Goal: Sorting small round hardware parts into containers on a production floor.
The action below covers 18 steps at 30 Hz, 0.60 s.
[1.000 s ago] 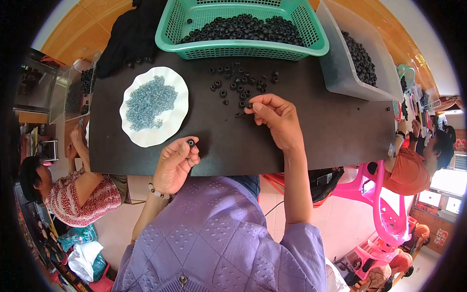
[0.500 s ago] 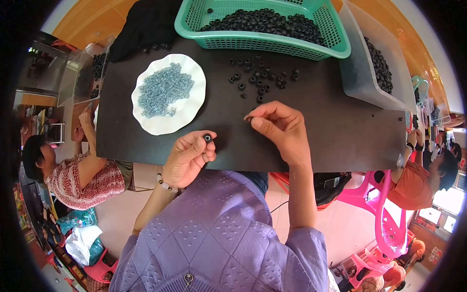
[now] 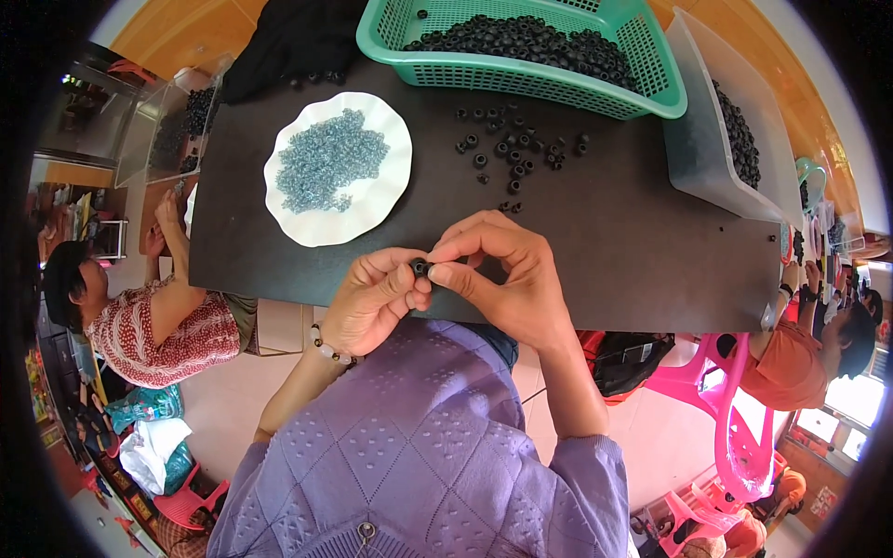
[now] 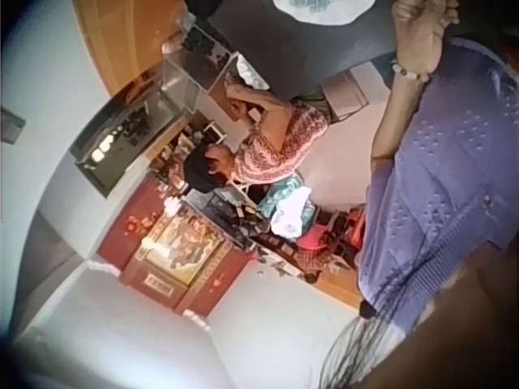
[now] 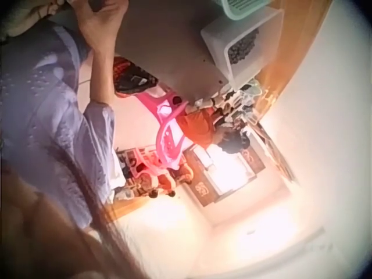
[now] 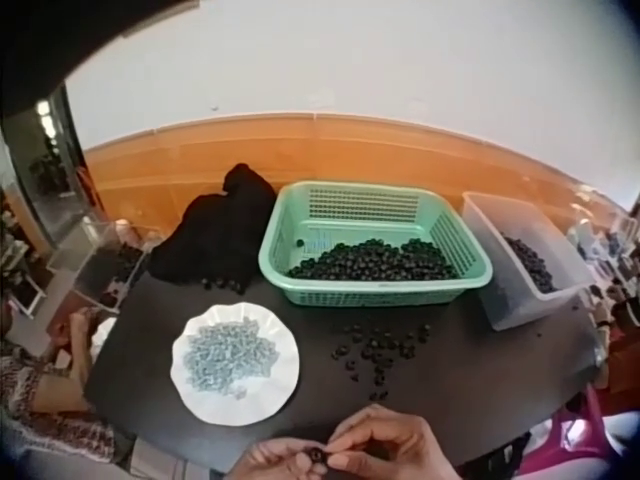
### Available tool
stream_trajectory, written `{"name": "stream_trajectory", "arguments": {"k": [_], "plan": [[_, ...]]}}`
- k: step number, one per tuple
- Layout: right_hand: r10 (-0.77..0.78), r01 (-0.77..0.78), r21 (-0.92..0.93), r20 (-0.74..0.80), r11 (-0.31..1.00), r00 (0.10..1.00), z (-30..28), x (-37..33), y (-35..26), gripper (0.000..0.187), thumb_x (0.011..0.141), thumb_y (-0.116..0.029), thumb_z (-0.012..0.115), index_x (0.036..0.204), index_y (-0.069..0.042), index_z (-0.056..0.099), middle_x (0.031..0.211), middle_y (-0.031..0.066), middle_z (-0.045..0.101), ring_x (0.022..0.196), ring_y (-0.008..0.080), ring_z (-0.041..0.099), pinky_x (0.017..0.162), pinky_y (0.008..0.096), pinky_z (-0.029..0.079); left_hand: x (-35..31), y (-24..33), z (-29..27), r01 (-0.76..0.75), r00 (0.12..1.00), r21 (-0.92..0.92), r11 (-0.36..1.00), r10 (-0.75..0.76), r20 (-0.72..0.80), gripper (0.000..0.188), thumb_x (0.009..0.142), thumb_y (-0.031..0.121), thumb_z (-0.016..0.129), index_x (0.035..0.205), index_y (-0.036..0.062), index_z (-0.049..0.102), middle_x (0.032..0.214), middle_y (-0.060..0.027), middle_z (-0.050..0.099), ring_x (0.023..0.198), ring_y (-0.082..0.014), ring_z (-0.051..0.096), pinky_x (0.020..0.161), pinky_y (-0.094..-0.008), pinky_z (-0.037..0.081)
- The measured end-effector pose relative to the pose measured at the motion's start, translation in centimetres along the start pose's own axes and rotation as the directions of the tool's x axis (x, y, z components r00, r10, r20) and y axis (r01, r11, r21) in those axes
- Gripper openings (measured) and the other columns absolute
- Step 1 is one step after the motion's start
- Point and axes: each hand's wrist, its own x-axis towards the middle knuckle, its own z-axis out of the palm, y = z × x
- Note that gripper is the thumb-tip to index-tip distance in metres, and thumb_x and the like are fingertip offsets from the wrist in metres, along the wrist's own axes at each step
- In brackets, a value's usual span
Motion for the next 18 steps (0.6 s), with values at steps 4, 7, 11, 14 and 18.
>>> {"name": "stream_trajectory", "arguments": {"k": [4, 7, 11, 14, 18], "plan": [[0.005, -0.005, -0.015, -0.007, 1.0, 1.0, 0.15, -0.04, 0.02, 0.011, 0.074, -0.003, 0.073, 0.083, 0.0, 0.068, 0.086, 0.0068, 0.061, 0.078, 0.0117, 0.056, 0.07, 0.0241, 0.045, -0.11, -0.08, -0.09, -0.006, 1.0, 0.012, 1.0, 0.006, -0.001, 0.024, 0.09, 0.014, 0.059, 0.109, -0.0005, 0.06, 0.086, -0.0088, 0.065, 0.075, -0.016, 0.061, 0.07, -0.0284, 0.05], [-0.005, 0.005, -0.071, -0.007, 0.997, 1.0, 0.26, -0.06, -0.1, 0.011, 0.074, -0.004, 0.074, 0.083, -0.001, 0.068, 0.085, 0.0067, 0.061, 0.077, 0.0115, 0.056, 0.07, 0.024, 0.045, -0.16, -0.06, -0.1, -0.009, 1.0, 0.022, 1.0, 0.008, 0.01, 0.024, 0.089, 0.014, 0.059, 0.109, -0.0003, 0.06, 0.086, -0.0091, 0.065, 0.075, -0.0161, 0.061, 0.07, -0.0284, 0.05], [-0.017, 0.016, -0.11, -0.012, 0.994, 1.0, 0.28, -0.12, 0.05, 0.011, 0.074, -0.005, 0.074, 0.083, -0.001, 0.068, 0.085, 0.0062, 0.061, 0.076, 0.0113, 0.056, 0.07, 0.0238, 0.045, -0.18, -0.1, -0.1, -0.018, 1.0, 0.011, 1.0, 0.018, 0.007, 0.024, 0.089, 0.013, 0.06, 0.109, -0.0003, 0.061, 0.087, -0.0093, 0.065, 0.076, -0.0157, 0.061, 0.07, -0.0282, 0.05], [-0.026, 0.023, -0.172, -0.019, 0.985, 0.999, 0.3, -0.22, -0.02, 0.011, 0.074, -0.006, 0.074, 0.082, -0.002, 0.068, 0.085, 0.0056, 0.061, 0.076, 0.0111, 0.056, 0.07, 0.0239, 0.044, -0.15, -0.1, -0.14, -0.023, 1.0, 0.038, 0.999, 0.023, 0.008, 0.024, 0.089, 0.013, 0.06, 0.109, -0.0004, 0.061, 0.087, -0.0093, 0.065, 0.076, -0.0152, 0.061, 0.071, -0.0277, 0.05], [-0.048, 0.044, -0.26, -0.008, 0.965, 0.999, 0.18, -0.26, -0.42, 0.011, 0.074, -0.007, 0.075, 0.082, -0.003, 0.068, 0.085, 0.0051, 0.062, 0.077, 0.0108, 0.054, 0.07, 0.0244, 0.043, -0.15, -0.13, -0.28, -0.035, 0.999, 0.104, 0.994, 0.036, -0.009, 0.024, 0.088, 0.012, 0.061, 0.108, -0.0008, 0.061, 0.086, -0.0093, 0.065, 0.075, -0.0147, 0.061, 0.07, -0.0269, 0.05]]}}
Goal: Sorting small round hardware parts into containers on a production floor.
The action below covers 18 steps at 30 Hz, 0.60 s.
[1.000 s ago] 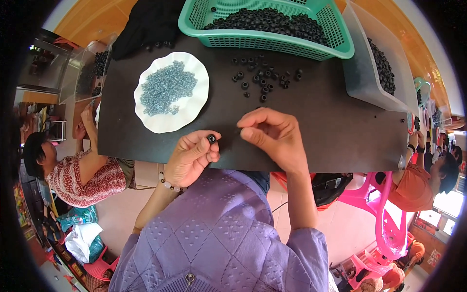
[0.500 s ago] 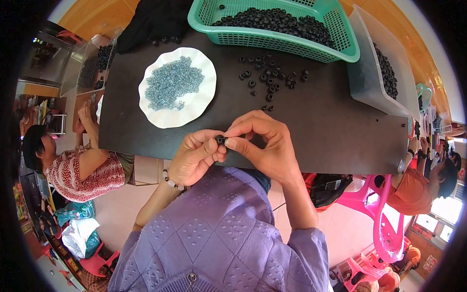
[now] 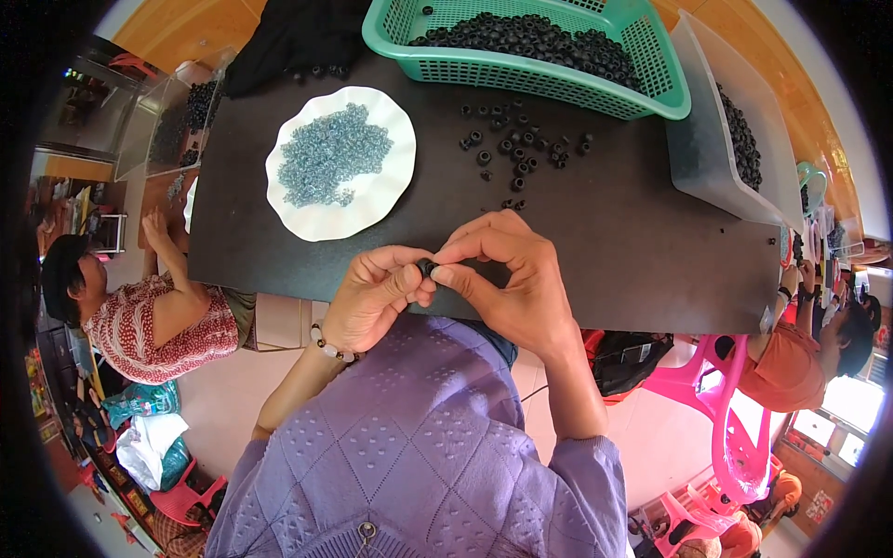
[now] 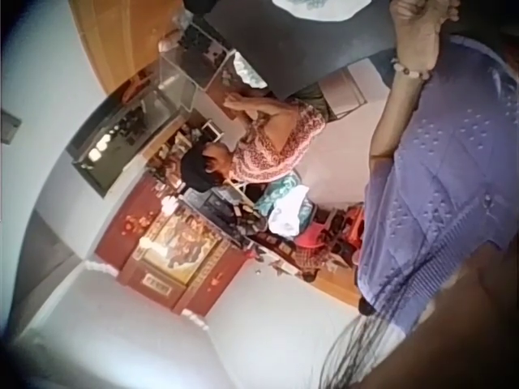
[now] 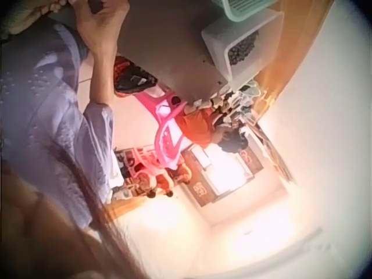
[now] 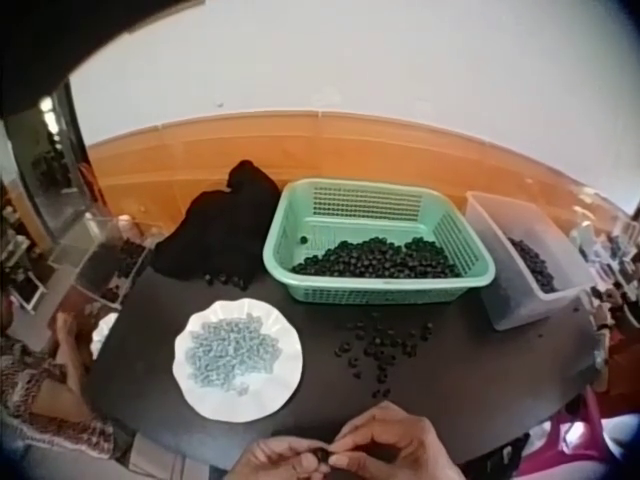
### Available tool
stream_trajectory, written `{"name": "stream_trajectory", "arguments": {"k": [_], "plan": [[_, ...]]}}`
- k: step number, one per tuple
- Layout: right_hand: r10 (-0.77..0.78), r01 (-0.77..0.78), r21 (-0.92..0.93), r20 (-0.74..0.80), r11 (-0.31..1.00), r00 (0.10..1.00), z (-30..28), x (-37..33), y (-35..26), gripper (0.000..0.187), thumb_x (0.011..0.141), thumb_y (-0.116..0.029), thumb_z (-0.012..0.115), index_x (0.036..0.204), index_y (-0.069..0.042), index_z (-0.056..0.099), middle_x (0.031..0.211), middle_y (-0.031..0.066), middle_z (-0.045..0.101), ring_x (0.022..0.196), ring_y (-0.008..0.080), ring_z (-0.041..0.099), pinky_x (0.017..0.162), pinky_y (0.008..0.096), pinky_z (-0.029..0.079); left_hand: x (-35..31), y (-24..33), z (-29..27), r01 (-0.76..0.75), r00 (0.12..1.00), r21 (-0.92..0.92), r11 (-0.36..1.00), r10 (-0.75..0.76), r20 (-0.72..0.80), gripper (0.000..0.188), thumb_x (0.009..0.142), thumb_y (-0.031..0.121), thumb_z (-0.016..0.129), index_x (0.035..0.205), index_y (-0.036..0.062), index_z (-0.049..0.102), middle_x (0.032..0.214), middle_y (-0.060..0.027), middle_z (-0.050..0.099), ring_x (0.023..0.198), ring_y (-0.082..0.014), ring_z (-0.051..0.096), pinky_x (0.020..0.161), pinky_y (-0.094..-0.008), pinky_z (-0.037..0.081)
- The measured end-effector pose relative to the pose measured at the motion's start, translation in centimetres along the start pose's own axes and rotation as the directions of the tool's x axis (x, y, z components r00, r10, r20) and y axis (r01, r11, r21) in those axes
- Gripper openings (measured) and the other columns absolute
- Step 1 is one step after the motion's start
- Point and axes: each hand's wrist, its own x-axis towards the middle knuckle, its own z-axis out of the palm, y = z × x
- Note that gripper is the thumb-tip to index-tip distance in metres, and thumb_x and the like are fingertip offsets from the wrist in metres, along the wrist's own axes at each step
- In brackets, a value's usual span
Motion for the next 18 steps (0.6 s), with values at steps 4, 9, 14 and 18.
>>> {"name": "stream_trajectory", "arguments": {"k": [4, 9, 14, 18], "plan": [[-0.02, 0.02, -0.008, 0.042, 1.0, 0.999, -0.37, 0.06, 0.04, 0.011, 0.073, -0.007, 0.075, 0.081, -0.003, 0.068, 0.084, 0.0047, 0.062, 0.076, 0.0111, 0.053, 0.069, 0.0247, 0.042, -0.03, 0.18, -0.14, 0.005, 1.0, 0.056, 0.998, -0.006, 0.024, 0.024, 0.088, 0.012, 0.061, 0.108, -0.0012, 0.061, 0.084, -0.0091, 0.065, 0.073, -0.0147, 0.06, 0.069, -0.026, 0.049], [-0.007, 0.007, 0.038, 0.005, 0.999, 1.0, -0.37, -0.21, -0.3, 0.012, 0.073, -0.006, 0.075, 0.081, -0.002, 0.068, 0.084, 0.0055, 0.062, 0.077, 0.0122, 0.055, 0.071, 0.0252, 0.043, -0.04, 0.33, 0.1, 0.039, 0.998, 0.027, 0.999, -0.04, 0.049, 0.024, 0.088, 0.013, 0.061, 0.108, -0.0012, 0.061, 0.083, -0.0087, 0.065, 0.072, -0.0148, 0.059, 0.068, -0.0261, 0.049], [-0.018, 0.019, 0.048, -0.028, 0.999, 0.999, -0.54, -0.39, -0.52, 0.012, 0.072, -0.005, 0.075, 0.081, -0.002, 0.068, 0.084, 0.0062, 0.061, 0.079, 0.0129, 0.056, 0.073, 0.0258, 0.043, 0.0, 0.17, 0.22, 0.029, 0.999, -0.037, 0.999, -0.027, 0.037, 0.024, 0.088, 0.014, 0.061, 0.107, -0.0008, 0.061, 0.083, -0.0083, 0.065, 0.072, -0.015, 0.059, 0.068, -0.0269, 0.049], [-0.019, 0.019, 0.005, -0.018, 1.0, 1.0, -0.48, -0.48, -0.54, 0.012, 0.072, -0.005, 0.075, 0.081, -0.002, 0.068, 0.084, 0.0061, 0.061, 0.079, 0.0127, 0.056, 0.073, 0.0255, 0.043, 0.01, 0.14, 0.08, 0.043, 0.998, -0.037, 0.998, -0.041, 0.04, 0.023, 0.089, 0.014, 0.06, 0.107, -0.0007, 0.061, 0.083, -0.0083, 0.065, 0.072, -0.0152, 0.06, 0.069, -0.0274, 0.049]]}}
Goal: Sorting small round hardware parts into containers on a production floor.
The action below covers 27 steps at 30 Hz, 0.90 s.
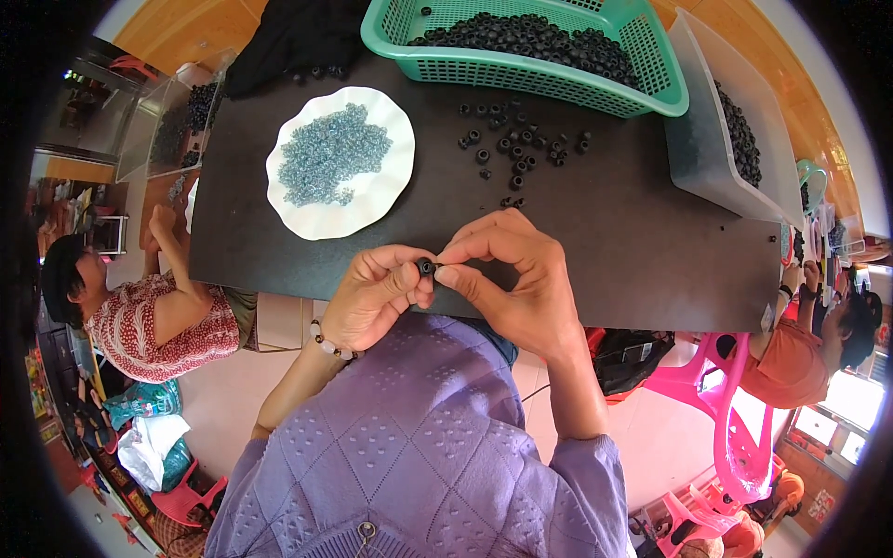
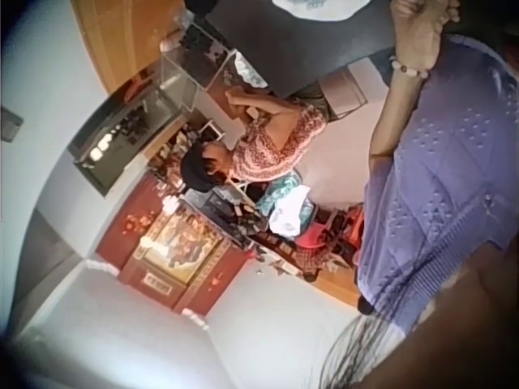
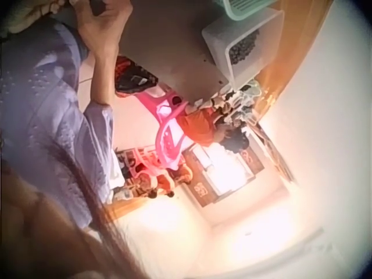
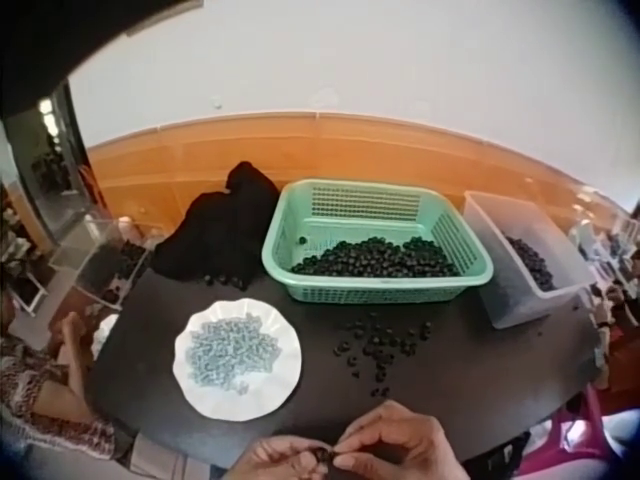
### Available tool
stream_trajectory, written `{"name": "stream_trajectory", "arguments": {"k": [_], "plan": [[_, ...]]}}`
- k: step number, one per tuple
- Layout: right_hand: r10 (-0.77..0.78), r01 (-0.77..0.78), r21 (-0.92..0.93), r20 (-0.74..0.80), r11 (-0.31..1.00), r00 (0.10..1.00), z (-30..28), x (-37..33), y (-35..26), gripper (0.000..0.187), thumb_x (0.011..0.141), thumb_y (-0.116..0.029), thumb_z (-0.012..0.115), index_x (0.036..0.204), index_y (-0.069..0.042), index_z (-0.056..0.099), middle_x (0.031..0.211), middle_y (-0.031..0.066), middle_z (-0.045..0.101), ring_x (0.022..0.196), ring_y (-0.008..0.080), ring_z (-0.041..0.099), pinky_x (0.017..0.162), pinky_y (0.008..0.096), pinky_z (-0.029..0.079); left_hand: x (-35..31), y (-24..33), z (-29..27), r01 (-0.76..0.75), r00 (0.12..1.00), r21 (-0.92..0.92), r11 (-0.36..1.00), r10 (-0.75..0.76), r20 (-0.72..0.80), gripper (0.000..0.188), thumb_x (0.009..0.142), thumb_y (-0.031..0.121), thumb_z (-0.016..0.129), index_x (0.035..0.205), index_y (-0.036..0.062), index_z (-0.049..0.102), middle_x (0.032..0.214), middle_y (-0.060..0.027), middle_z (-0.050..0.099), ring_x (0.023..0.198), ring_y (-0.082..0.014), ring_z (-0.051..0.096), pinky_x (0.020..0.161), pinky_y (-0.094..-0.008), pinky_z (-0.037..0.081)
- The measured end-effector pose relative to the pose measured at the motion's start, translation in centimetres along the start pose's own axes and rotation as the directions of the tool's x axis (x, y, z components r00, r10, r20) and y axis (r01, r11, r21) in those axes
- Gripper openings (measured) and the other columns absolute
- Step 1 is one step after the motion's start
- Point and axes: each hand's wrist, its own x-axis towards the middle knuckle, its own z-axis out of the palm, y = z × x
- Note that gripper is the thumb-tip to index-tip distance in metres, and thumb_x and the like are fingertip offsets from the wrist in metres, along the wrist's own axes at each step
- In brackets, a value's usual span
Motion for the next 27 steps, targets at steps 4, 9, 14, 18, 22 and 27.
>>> {"name": "stream_trajectory", "arguments": {"k": [4, 9, 14, 18, 22, 27], "plan": [[-0.024, 0.025, -0.036, 0.01, 0.999, 1.0, 0.1, 0.1, 0.3, 0.012, 0.072, -0.005, 0.075, 0.081, -0.002, 0.068, 0.085, 0.0057, 0.061, 0.079, 0.0124, 0.056, 0.072, 0.0254, 0.044, 0.0, -0.1, 0.1, -0.008, 1.0, -0.018, 1.0, 0.008, -0.003, 0.023, 0.089, 0.013, 0.06, 0.108, -0.0005, 0.061, 0.083, -0.0088, 0.065, 0.073, -0.0154, 0.06, 0.069, -0.0275, 0.05], [-0.019, 0.02, -0.057, 0.005, 0.998, 1.0, 0.3, 0.2, 0.2, 0.012, 0.072, -0.005, 0.075, 0.081, -0.002, 0.068, 0.084, 0.0055, 0.061, 0.077, 0.0119, 0.056, 0.072, 0.025, 0.044, -0.1, 0.0, 0.0, -0.009, 1.0, -0.01, 1.0, 0.009, -0.003, 0.023, 0.089, 0.013, 0.06, 0.108, -0.0003, 0.061, 0.084, -0.0092, 0.065, 0.073, -0.0157, 0.061, 0.069, -0.0276, 0.05], [-0.009, 0.009, -0.068, 0.006, 0.998, 1.0, 0.4, 0.2, 0.1, 0.012, 0.071, -0.005, 0.075, 0.081, -0.003, 0.068, 0.084, 0.0053, 0.062, 0.077, 0.012, 0.056, 0.071, 0.0251, 0.043, -0.1, 0.0, -0.2, -0.001, 1.0, 0.011, 1.0, 0.001, -0.002, 0.023, 0.089, 0.012, 0.06, 0.108, -0.0001, 0.061, 0.083, -0.0092, 0.065, 0.073, -0.0158, 0.061, 0.069, -0.0273, 0.05], [-0.038, 0.039, -0.077, 0.017, 0.996, 0.999, 0.4, 0.2, 0.2, 0.013, 0.071, -0.005, 0.075, 0.081, -0.003, 0.068, 0.084, 0.0048, 0.062, 0.077, 0.0121, 0.055, 0.071, 0.0256, 0.043, -0.1, 0.0, -0.2, -0.008, 1.0, 0.055, 0.998, 0.009, -0.003, 0.023, 0.088, 0.012, 0.061, 0.108, 0.0002, 0.062, 0.083, -0.0086, 0.065, 0.073, -0.0152, 0.061, 0.068, -0.0263, 0.05], [0.036, -0.036, -0.003, 0.068, 0.999, 0.997, 0.2, 0.3, 0.5, 0.013, 0.072, -0.007, 0.075, 0.083, -0.003, 0.067, 0.086, 0.0043, 0.062, 0.079, 0.0118, 0.053, 0.072, 0.0259, 0.042, -0.1, 0.1, -0.5, -0.016, 1.0, 0.155, 0.988, 0.017, -0.001, 0.023, 0.087, 0.015, 0.063, 0.104, 0.0, 0.064, 0.082, -0.0079, 0.065, 0.072, -0.0136, 0.06, 0.066, -0.0249, 0.049], [-0.001, -0.026, 0.134, 0.201, 0.991, 0.98, -0.2, 0.8, 0.1, 0.023, 0.076, -0.011, 0.071, 0.097, -0.001, 0.068, 0.095, 0.0063, 0.062, 0.084, 0.0136, 0.052, 0.074, 0.0259, 0.041, 0.1, 1.4, 0.0, 0.01, 0.998, 0.227, 0.974, -0.023, 0.055, 0.026, 0.085, 0.02, 0.066, 0.1, -0.0012, 0.066, 0.077, -0.0066, 0.065, 0.067, -0.0109, 0.059, 0.063, -0.023, 0.048]]}}
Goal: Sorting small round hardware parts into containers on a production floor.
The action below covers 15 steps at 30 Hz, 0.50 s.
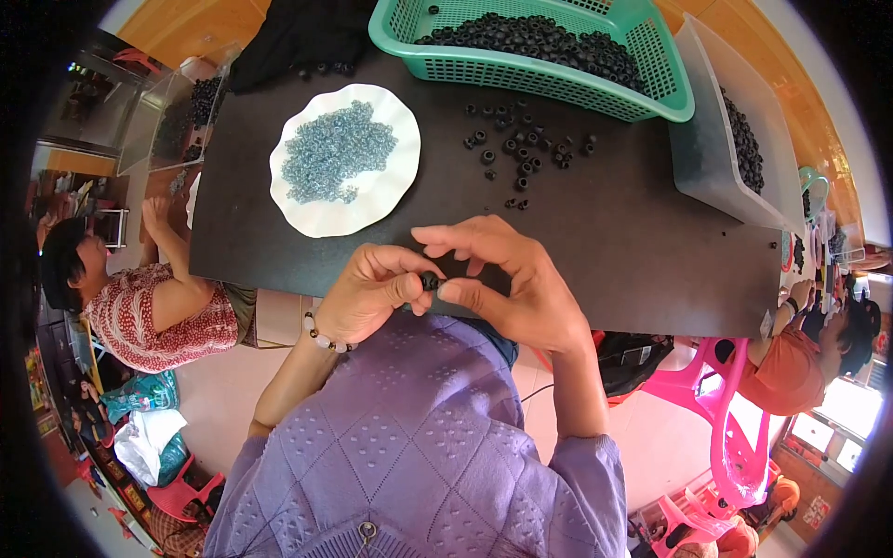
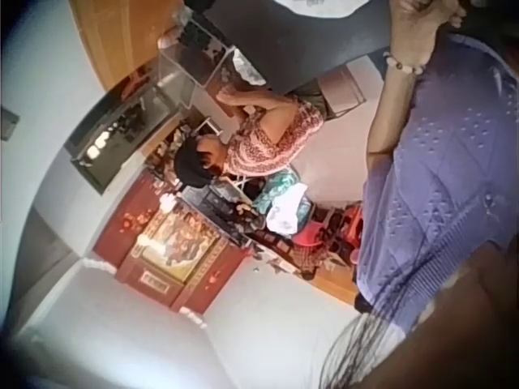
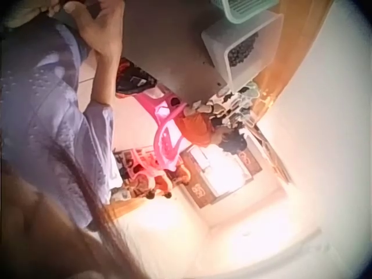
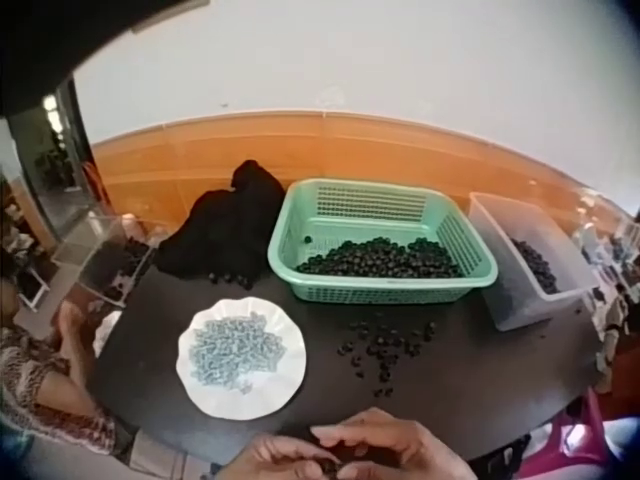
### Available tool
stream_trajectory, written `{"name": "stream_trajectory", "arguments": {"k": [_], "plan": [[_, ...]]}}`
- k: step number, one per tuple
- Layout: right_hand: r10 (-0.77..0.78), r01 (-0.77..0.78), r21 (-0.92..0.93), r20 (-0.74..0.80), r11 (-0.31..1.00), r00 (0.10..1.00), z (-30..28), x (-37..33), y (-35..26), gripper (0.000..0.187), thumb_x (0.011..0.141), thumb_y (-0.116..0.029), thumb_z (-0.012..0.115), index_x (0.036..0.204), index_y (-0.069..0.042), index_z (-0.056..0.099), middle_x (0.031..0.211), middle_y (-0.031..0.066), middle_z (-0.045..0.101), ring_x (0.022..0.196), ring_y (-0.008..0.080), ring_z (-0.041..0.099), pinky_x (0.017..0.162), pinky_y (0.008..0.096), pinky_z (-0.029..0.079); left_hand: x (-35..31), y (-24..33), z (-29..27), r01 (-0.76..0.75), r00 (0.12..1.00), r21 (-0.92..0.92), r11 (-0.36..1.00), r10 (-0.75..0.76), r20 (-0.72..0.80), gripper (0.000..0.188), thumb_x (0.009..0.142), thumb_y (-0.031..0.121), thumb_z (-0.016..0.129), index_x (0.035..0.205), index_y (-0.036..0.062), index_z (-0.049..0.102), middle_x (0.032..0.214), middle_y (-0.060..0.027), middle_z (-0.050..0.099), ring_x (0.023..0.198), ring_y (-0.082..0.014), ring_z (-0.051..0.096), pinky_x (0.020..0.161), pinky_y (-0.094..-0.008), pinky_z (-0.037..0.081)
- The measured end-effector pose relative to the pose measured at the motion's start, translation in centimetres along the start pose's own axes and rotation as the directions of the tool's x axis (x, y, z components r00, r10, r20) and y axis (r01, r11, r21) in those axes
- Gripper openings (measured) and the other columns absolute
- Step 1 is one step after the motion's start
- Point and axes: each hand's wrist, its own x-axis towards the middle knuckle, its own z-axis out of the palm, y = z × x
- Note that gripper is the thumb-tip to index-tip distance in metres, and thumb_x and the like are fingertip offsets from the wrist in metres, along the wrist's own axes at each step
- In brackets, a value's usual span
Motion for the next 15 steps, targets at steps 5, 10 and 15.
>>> {"name": "stream_trajectory", "arguments": {"k": [5, 10, 15], "plan": [[-0.114, 0.102, 0.134, 0.089, 0.986, 0.989, 0.3, 0.0, 0.5, 0.034, 0.079, -0.014, 0.067, 0.109, 0.001, 0.065, 0.1, 0.0116, 0.062, 0.092, 0.0187, 0.052, 0.079, 0.0286, 0.041, 0.2, 0.3, 0.4, -0.019, 0.999, -0.01, 1.0, 0.02, 0.047, 0.03, 0.083, 0.024, 0.068, 0.101, -0.0004, 0.067, 0.073, -0.0054, 0.064, 0.066, -0.0099, 0.058, 0.062, -0.0217, 0.048], [-0.163, 0.156, 0.129, 0.049, 0.979, 0.985, 0.6, -0.2, 0.8, 0.034, 0.077, -0.018, 0.069, 0.106, -0.001, 0.067, 0.102, 0.0138, 0.062, 0.094, 0.0207, 0.052, 0.082, 0.0315, 0.041, -0.3, -0.3, 0.9, -0.004, 1.0, -0.125, 0.992, 0.004, 0.0, 0.032, 0.082, 0.027, 0.068, 0.101, 0.0011, 0.068, 0.074, -0.0058, 0.065, 0.065, -0.0098, 0.058, 0.061, -0.0232, 0.048], [-0.18, 0.18, 0.03, 0.021, 0.983, 0.983, 0.5, -0.5, 1.1, 0.034, 0.075, -0.021, 0.071, 0.103, -0.001, 0.069, 0.101, 0.0127, 0.063, 0.092, 0.0203, 0.051, 0.08, 0.0314, 0.041, -0.7, 0.0, 1.2, 0.029, 1.0, -0.185, 0.982, -0.028, 0.012, 0.031, 0.085, 0.028, 0.065, 0.101, 0.001, 0.067, 0.079, -0.0057, 0.066, 0.068, -0.0092, 0.058, 0.064, -0.0233, 0.047]]}}
